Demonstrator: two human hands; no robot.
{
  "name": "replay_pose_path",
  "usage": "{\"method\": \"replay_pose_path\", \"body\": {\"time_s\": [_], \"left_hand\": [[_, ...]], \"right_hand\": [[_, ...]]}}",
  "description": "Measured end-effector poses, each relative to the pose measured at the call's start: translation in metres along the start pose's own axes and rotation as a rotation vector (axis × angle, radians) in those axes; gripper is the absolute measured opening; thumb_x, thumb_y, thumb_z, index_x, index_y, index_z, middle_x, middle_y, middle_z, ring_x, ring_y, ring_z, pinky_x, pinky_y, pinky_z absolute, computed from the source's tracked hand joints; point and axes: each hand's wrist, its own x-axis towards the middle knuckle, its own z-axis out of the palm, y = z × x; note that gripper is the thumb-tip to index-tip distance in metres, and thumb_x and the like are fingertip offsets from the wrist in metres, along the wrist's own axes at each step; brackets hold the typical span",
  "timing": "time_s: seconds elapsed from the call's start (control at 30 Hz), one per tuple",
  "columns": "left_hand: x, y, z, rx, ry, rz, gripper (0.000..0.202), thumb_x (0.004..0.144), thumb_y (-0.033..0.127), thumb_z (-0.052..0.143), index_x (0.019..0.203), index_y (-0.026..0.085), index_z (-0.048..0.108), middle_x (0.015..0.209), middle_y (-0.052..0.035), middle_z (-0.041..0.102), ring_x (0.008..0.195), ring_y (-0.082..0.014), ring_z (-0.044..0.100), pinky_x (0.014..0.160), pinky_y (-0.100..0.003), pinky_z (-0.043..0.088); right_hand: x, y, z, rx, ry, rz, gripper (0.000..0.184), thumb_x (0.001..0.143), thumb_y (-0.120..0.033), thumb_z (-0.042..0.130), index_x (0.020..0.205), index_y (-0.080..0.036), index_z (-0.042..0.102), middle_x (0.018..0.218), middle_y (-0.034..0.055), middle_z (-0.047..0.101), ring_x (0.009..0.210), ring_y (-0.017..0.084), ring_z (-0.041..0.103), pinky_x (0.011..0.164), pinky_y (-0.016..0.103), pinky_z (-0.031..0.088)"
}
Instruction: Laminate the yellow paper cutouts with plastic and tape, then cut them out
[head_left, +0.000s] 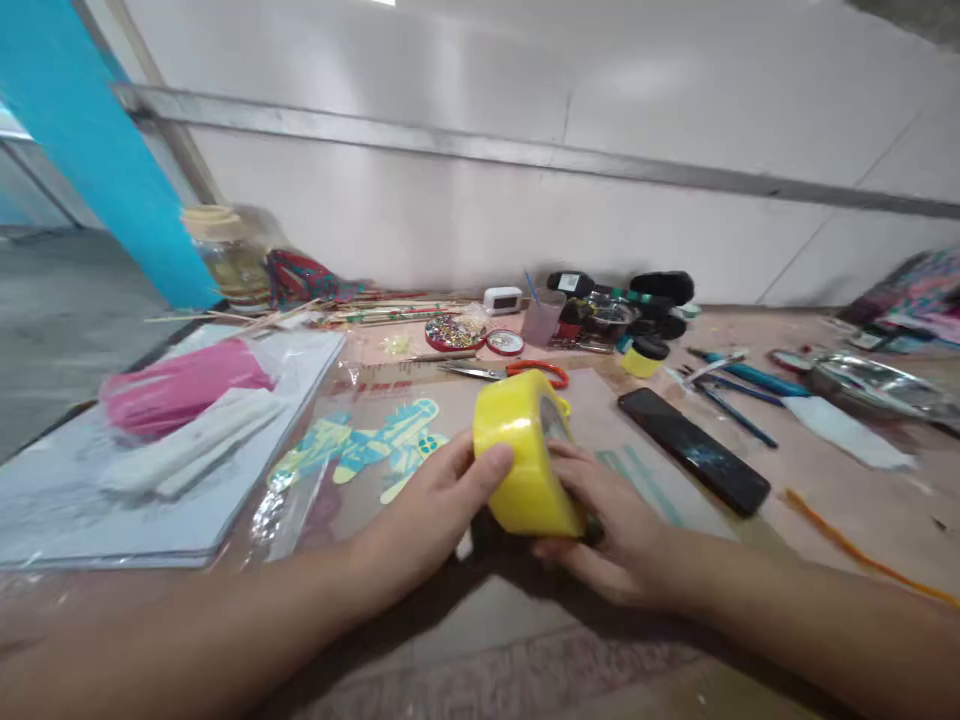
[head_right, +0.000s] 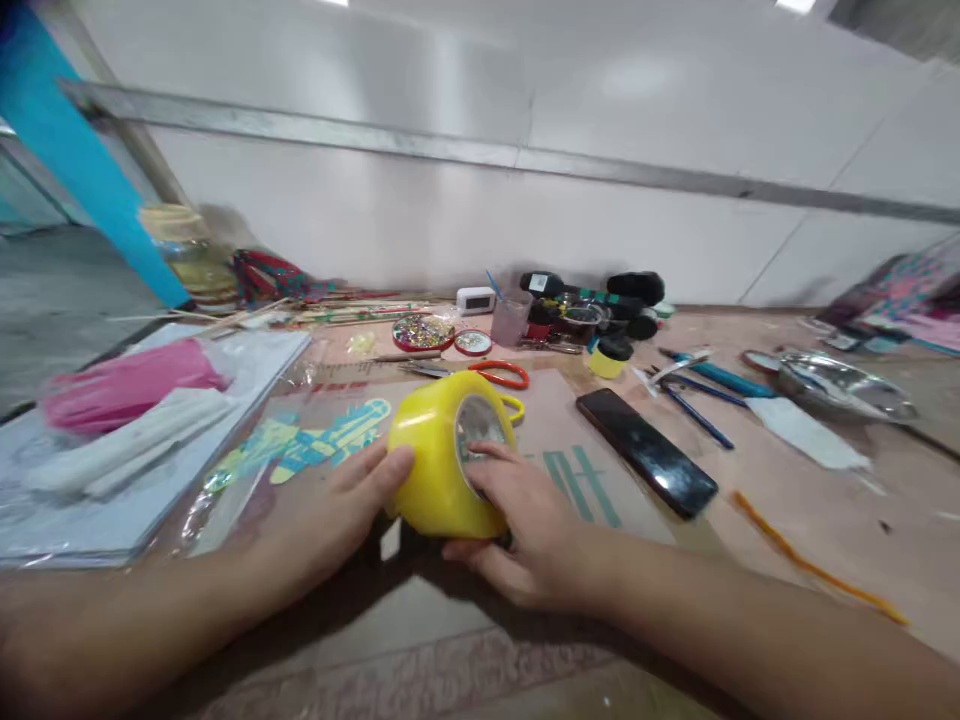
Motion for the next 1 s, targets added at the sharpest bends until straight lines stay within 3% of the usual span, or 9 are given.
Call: {"method": "replay_pose_path", "body": {"time_s": [0.13,0.27,0.37,0.43,0.53,0.63,0.73,0.83,1.0], "left_hand": [[0.003,-0.014,0.005,-0.028,-0.087,0.052,0.048,0.085,0.041,0.07,0.128,0.022,0.06,0.128,-0.0061,0.072,0.117,-0.029,0.067,0.097,-0.038,0.056],[0.006,-0.025,0.007,-0.062,-0.072,0.107,0.047,0.086,0.044,0.072,0.127,0.023,0.062,0.124,-0.0082,0.072,0.112,-0.0286,0.067,0.1,-0.044,0.054],[0.01,-0.028,0.004,-0.112,-0.042,0.113,0.042,0.09,0.046,0.067,0.125,0.023,0.065,0.123,-0.0077,0.072,0.113,-0.0262,0.066,0.103,-0.042,0.051],[0.012,-0.029,0.001,-0.115,0.03,0.073,0.04,0.093,0.05,0.063,0.122,0.022,0.067,0.121,-0.0079,0.072,0.11,-0.025,0.066,0.101,-0.039,0.052],[0.015,-0.029,-0.003,-0.084,0.176,0.026,0.044,0.096,0.058,0.052,0.11,0.02,0.07,0.112,-0.0074,0.073,0.102,-0.0233,0.067,0.094,-0.036,0.054],[0.015,-0.023,-0.004,-0.052,0.155,0.037,0.043,0.095,0.057,0.053,0.111,0.02,0.069,0.112,-0.0066,0.074,0.103,-0.0241,0.067,0.093,-0.034,0.055],[0.013,-0.017,-0.001,-0.105,0.037,0.059,0.041,0.091,0.048,0.063,0.119,0.019,0.064,0.119,-0.0078,0.074,0.11,-0.0266,0.068,0.094,-0.035,0.056],[0.012,-0.02,0.003,-0.176,-0.028,0.093,0.044,0.087,0.039,0.071,0.125,0.019,0.058,0.124,-0.0084,0.072,0.114,-0.0258,0.067,0.097,-0.035,0.055],[0.012,-0.037,0.006,-0.188,-0.077,0.158,0.053,0.083,0.033,0.08,0.128,0.022,0.055,0.122,-0.007,0.07,0.11,-0.0239,0.067,0.099,-0.039,0.054]], "right_hand": [[-0.004,-0.001,0.004,0.116,0.038,0.188,0.045,0.094,-0.049,0.065,0.125,-0.019,0.054,0.111,0.0143,0.072,0.101,0.031,0.072,0.084,0.04,0.06],[-0.003,-0.004,0.003,0.282,0.099,0.37,0.04,0.095,-0.051,0.063,0.121,-0.022,0.056,0.104,0.0096,0.073,0.09,0.026,0.073,0.076,0.035,0.061],[0.001,-0.001,0.0,0.237,0.075,0.335,0.04,0.096,-0.043,0.062,0.128,-0.021,0.053,0.119,0.0141,0.07,0.106,0.029,0.069,0.09,0.043,0.059],[0.003,0.006,0.0,0.114,0.056,0.233,0.045,0.092,-0.037,0.066,0.13,-0.019,0.052,0.128,0.0179,0.066,0.121,0.035,0.063,0.104,0.055,0.05],[0.003,0.016,0.001,-0.003,0.057,0.162,0.04,0.09,-0.032,0.069,0.124,-0.019,0.054,0.125,0.0174,0.068,0.127,0.038,0.059,0.112,0.063,0.04],[-0.001,0.015,0.002,-0.027,0.067,0.224,0.039,0.091,-0.04,0.07,0.121,-0.02,0.056,0.12,0.0162,0.07,0.126,0.038,0.061,0.103,0.056,0.051],[-0.003,0.007,0.001,-0.001,0.057,0.227,0.043,0.09,-0.052,0.069,0.116,-0.02,0.057,0.112,0.0137,0.072,0.104,0.031,0.071,0.086,0.043,0.059],[-0.002,0.0,0.0,0.017,0.085,0.244,0.043,0.092,-0.056,0.066,0.113,-0.02,0.057,0.098,0.0091,0.073,0.086,0.024,0.072,0.074,0.035,0.059],[0.0,-0.002,0.001,0.047,0.107,0.299,0.043,0.093,-0.055,0.065,0.117,-0.021,0.056,0.1,0.0081,0.073,0.084,0.023,0.072,0.072,0.032,0.058]]}}
